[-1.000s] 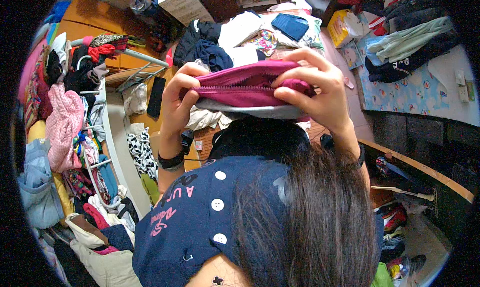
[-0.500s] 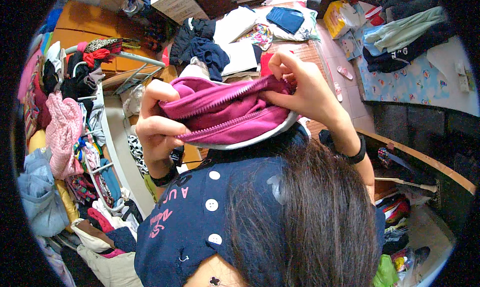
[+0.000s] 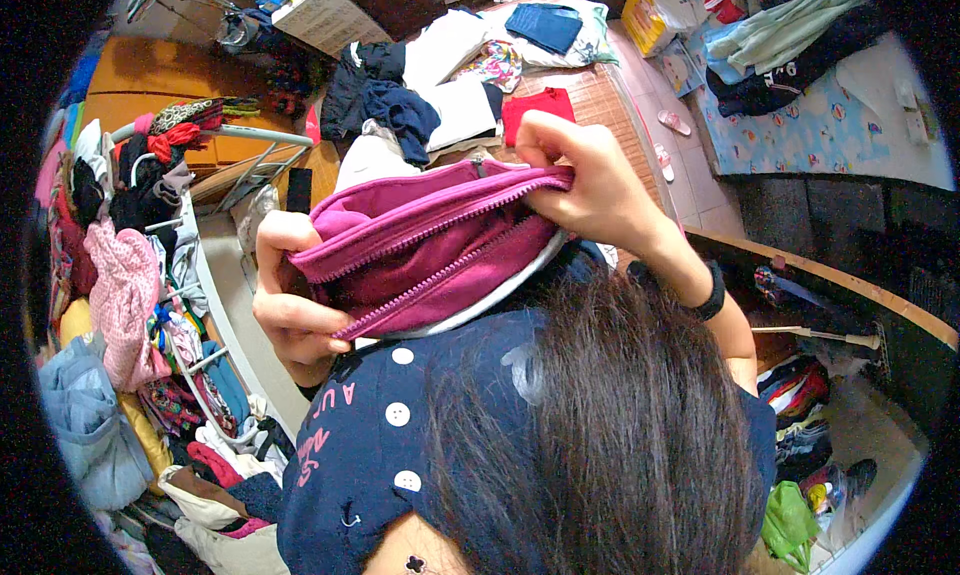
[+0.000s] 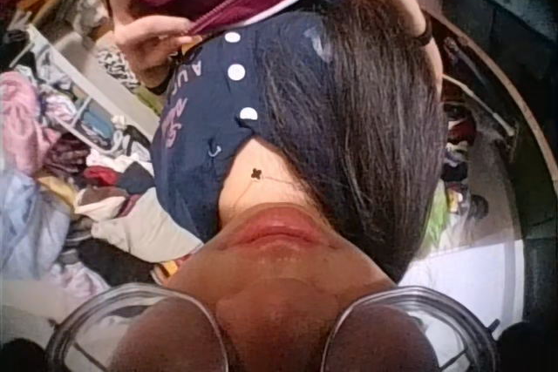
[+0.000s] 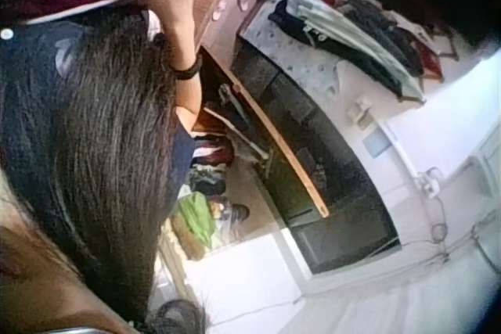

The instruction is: The person retrieves a pink and gray zip-up hoodie from a cluttered shelf, turns it inside out, and folds it by hand. The folded hoodie is held in the hands at the end of the clip.

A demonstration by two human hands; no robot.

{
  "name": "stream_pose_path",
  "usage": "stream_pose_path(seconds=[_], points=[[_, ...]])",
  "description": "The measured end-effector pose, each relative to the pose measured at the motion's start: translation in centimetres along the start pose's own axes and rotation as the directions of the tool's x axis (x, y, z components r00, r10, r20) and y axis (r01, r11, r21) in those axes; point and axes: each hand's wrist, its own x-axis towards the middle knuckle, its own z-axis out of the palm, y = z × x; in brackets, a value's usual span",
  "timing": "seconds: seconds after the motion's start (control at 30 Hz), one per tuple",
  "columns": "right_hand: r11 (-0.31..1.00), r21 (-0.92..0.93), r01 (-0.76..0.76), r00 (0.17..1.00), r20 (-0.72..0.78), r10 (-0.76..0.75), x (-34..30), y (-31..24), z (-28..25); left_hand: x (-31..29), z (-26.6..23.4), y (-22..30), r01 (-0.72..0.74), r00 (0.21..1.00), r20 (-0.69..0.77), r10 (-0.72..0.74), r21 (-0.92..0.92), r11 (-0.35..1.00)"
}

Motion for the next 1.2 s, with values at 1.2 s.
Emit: stream_pose_path(seconds=[1.2], points=[[0.974,0.096,0.207,0.945,0.236,-0.225,0.7,1.2,5.8,0.7,2.5,-0.3,0.495,0.865,-0.099,-0.493,0.337,0.801]])
